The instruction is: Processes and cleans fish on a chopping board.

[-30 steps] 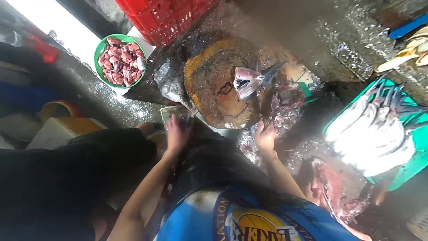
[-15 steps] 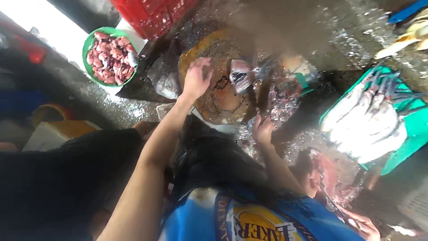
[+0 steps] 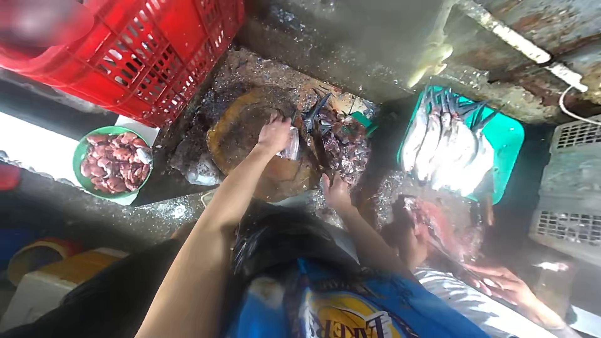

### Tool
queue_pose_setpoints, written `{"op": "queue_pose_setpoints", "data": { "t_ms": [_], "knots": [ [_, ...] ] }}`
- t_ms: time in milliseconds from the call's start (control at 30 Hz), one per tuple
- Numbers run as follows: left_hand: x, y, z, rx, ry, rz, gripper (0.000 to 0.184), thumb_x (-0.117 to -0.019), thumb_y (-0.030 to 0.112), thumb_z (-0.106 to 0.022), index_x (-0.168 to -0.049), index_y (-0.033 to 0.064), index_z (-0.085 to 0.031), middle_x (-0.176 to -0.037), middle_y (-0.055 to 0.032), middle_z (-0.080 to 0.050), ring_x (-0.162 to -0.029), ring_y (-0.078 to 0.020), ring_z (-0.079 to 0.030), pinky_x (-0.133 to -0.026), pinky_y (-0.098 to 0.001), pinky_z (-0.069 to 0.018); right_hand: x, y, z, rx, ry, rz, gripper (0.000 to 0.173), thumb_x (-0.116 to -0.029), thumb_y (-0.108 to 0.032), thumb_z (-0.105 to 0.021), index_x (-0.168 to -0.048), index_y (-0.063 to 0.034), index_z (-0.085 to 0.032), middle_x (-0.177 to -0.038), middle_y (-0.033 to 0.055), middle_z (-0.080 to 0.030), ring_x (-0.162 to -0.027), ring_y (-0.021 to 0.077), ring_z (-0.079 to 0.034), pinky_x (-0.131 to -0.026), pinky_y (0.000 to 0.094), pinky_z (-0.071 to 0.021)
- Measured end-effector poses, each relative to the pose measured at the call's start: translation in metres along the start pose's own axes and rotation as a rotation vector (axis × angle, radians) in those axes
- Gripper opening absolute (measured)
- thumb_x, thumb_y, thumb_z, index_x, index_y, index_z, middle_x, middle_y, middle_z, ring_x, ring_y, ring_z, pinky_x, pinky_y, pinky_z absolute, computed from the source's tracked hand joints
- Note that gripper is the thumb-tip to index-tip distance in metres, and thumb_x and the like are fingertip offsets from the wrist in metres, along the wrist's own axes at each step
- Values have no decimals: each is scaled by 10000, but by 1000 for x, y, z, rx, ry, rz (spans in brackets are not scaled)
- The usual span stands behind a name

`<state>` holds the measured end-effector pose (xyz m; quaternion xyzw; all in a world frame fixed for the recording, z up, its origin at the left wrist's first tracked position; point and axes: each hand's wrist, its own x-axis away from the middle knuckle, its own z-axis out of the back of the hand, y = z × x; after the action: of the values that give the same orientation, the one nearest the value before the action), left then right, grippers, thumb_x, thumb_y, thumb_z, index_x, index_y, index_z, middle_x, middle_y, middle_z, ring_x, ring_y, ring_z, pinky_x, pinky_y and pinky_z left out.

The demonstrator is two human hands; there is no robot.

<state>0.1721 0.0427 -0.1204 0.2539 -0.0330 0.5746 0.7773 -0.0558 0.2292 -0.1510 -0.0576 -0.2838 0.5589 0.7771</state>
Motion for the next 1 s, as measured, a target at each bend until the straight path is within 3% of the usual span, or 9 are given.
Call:
{"op": "queue_pose_setpoints", "data": {
  "t_ms": [67, 167, 400, 500, 567, 667, 733, 833, 1000],
  "knots": [
    [36, -13, -6, 231, 55, 113, 385, -1017, 292, -604, -1364, 126, -578, -1154, -194, -703, -1074, -399, -693, -861, -631, -565, 0, -3, 5, 7, -21, 9, 535, -1075, -482, -404, -1233, -16, -614, -904, 172, -721, -898, 342, -731, -830, 528, -582],
    [89, -39, -33, 685, 288, 240, 248, -1027, 229, -608, -1161, 21, -633, -994, -172, -699, -918, -299, -701, -855, -528, -576, 2, -24, 26, 65, -96, -16, 576, -1084, -505, -395, -1231, 7, -615, -961, 224, -717, -959, 394, -722, -868, 576, -566],
    [199, -45, -82, 850, 460, 582, 503, -943, 338, -755, -1326, 67, -575, -1091, -159, -718, -957, -286, -724, -850, -522, -606, 31, -82, 27, -39, -187, 220, 594, -1077, -528, -422, -1161, 8, -665, -934, 210, -708, -912, 369, -720, -821, 572, -581],
    [209, -52, -93, 904, 377, 680, 444, -937, 302, -760, -1254, 14, -645, -1060, -181, -728, -934, -293, -726, -871, -528, -594, 41, -111, 31, -77, -182, 353, 594, -1077, -539, -415, -1113, -2, -667, -848, 175, -685, -812, 333, -708, -742, 543, -585],
    [215, -54, -100, 963, 323, 677, 352, -959, 321, -725, -1156, 30, -708, -985, -155, -749, -854, -264, -748, -819, -524, -628, 53, -122, 32, -187, -81, 487, 538, -1082, -502, -422, -1075, -13, -647, -685, 90, -624, -599, 229, -652, -571, 446, -575],
    [224, -49, -101, 984, 326, 653, 359, -969, 421, -698, -1043, 72, -737, -882, -107, -747, -790, -234, -727, -771, -523, -606, 69, -120, 19, -358, -34, 628, 517, -1090, -462, -397, -1170, 12, -588, -604, 16, -581, -486, 128, -595, -464, 366, -554],
    [226, -49, -102, 997, 327, 650, 357, -971, 409, -696, -1047, 62, -727, -889, -108, -743, -796, -230, -724, -774, -510, -605, 73, -104, -7, -186, -110, 573, 547, -1073, -447, -392, -1235, 42, -575, -678, 85, -636, -574, 201, -653, -545, 421, -583],
    [223, -52, -114, 1080, 348, 682, 329, -949, 318, -754, -1087, 21, -720, -940, -135, -753, -792, -234, -750, -778, -488, -644, 64, -101, -33, 227, -486, 299, 588, -1082, -533, -375, -1254, -20, -606, -1028, 193, -716, -979, 368, -724, -850, 571, -585],
    [227, -54, -108, 1008, 325, 727, 302, -950, 315, -739, -1092, 48, -732, -950, -116, -753, -872, -235, -728, -852, -505, -588, 80, -129, -6, 133, -225, 469, 531, -1079, -504, -434, -1091, -14, -638, -752, 137, -676, -701, 307, -720, -639, 501, -604]
  ]
}}
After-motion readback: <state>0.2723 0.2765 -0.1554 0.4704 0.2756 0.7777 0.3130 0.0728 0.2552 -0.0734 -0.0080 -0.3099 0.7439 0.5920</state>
